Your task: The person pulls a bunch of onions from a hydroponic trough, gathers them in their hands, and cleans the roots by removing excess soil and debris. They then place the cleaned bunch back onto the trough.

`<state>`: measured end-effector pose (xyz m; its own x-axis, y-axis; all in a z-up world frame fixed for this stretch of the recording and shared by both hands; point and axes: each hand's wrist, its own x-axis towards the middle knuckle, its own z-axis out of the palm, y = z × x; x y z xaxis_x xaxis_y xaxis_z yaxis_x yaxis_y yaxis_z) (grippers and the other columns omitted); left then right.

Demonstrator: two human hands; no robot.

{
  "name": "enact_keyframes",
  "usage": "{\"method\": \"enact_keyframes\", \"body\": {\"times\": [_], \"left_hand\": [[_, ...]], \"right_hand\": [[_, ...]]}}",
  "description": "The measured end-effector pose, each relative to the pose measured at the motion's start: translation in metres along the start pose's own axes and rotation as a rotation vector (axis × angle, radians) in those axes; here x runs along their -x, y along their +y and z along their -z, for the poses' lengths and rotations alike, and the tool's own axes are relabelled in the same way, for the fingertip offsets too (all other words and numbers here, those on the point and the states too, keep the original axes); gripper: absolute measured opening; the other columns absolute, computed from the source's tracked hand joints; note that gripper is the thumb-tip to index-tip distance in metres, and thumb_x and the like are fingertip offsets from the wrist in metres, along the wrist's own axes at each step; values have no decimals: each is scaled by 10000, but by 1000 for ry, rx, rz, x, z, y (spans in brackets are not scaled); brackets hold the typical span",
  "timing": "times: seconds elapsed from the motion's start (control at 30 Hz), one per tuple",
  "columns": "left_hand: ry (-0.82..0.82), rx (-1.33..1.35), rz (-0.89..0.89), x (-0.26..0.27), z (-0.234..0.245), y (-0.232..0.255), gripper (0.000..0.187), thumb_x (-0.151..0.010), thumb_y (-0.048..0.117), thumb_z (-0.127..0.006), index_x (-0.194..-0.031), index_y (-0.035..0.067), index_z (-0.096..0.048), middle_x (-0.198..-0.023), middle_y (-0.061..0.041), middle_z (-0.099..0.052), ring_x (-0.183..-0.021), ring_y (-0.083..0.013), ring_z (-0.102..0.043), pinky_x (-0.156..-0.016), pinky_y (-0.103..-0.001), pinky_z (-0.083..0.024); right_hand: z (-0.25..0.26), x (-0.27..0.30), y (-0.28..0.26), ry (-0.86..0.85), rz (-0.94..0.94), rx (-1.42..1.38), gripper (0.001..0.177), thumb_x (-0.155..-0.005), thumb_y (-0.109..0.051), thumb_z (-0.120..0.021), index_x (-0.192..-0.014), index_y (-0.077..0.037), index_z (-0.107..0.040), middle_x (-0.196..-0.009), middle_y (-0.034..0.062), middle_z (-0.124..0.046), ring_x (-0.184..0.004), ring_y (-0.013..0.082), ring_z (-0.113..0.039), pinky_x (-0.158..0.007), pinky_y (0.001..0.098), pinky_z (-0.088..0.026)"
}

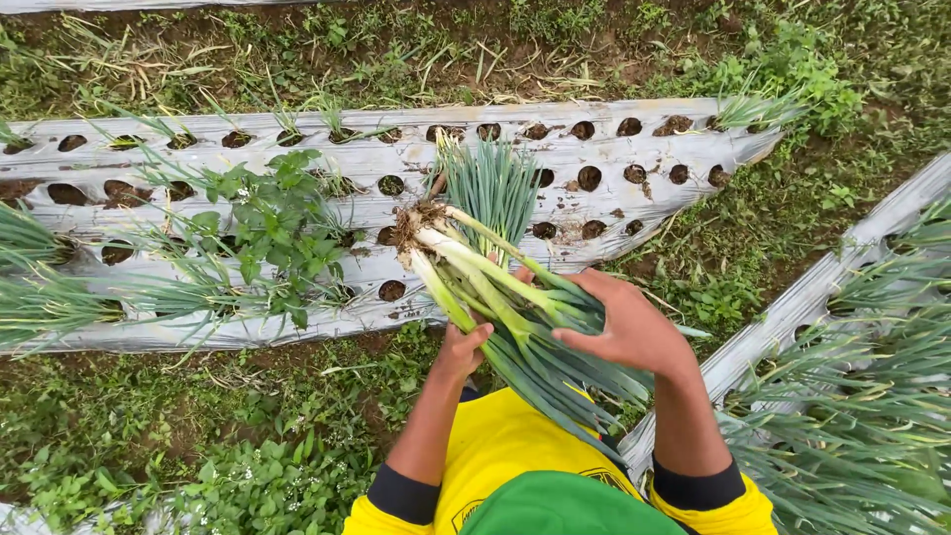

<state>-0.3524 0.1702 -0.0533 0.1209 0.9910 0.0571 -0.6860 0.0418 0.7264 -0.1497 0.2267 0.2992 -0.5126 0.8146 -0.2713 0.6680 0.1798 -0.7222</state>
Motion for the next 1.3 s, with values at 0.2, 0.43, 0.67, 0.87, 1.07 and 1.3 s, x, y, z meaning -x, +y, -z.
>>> {"method": "enact_keyframes", "body": {"times": [0.2,0.43,0.67,0.87,1.07,1.3], "left_hand": [[-80,102,-70,-16,-95,99,827,-908,341,-732,-1594,109,-332,-1561,-251,-473,-1458,-420,-434,-1167,-636,-451],[458,-2,315,3,-48,49,789,-968,379,-769,-1510,36,-310,-1432,-293,-544,-1251,-477,-610,-1082,-627,-529],[461,155,449,-9,-128,131,808,-960,662,-575,-1532,160,-303,-1544,-220,-302,-1338,-386,-340,-1090,-593,-334],[401,236,220,17,-47,24,949,-981,564,-661,-1676,151,-163,-1649,-237,-336,-1454,-453,-420,-1203,-629,-387],[389,40,116,13,-65,30,1256,-803,394,-903,-1690,165,-44,-1635,-209,-336,-1390,-367,-486,-1189,-564,-448],[498,-103,177,14,-59,38,922,-904,204,-806,-1629,86,-248,-1382,-138,-496,-1178,-233,-508,-1108,-493,-492]], "right_hand": [[-34,35,-51,-158,-152,99,975,-789,-425,-890,-1544,-29,-418,-1476,301,-520,-1441,479,-434,-1190,619,-350],[-94,36,-18,-88,-215,154,963,-829,-450,-803,-1597,-151,-306,-1542,225,-455,-1498,416,-365,-1188,682,-295],[-115,26,6,118,-131,198,762,-816,-293,-744,-1500,-168,-432,-1285,78,-567,-1098,405,-669,-842,577,-604],[-149,22,23,178,-177,368,816,-891,-284,-714,-1600,-146,-335,-1334,90,-538,-1201,384,-614,-947,616,-549],[-164,30,-9,92,-71,240,1008,-899,-324,-752,-1642,8,-158,-1545,279,-387,-1430,445,-418,-1170,599,-335],[-137,33,22,331,-13,-3,428,-987,-300,-656,-1388,-148,-650,-1355,76,-658,-1252,262,-647,-1010,388,-568]]}}
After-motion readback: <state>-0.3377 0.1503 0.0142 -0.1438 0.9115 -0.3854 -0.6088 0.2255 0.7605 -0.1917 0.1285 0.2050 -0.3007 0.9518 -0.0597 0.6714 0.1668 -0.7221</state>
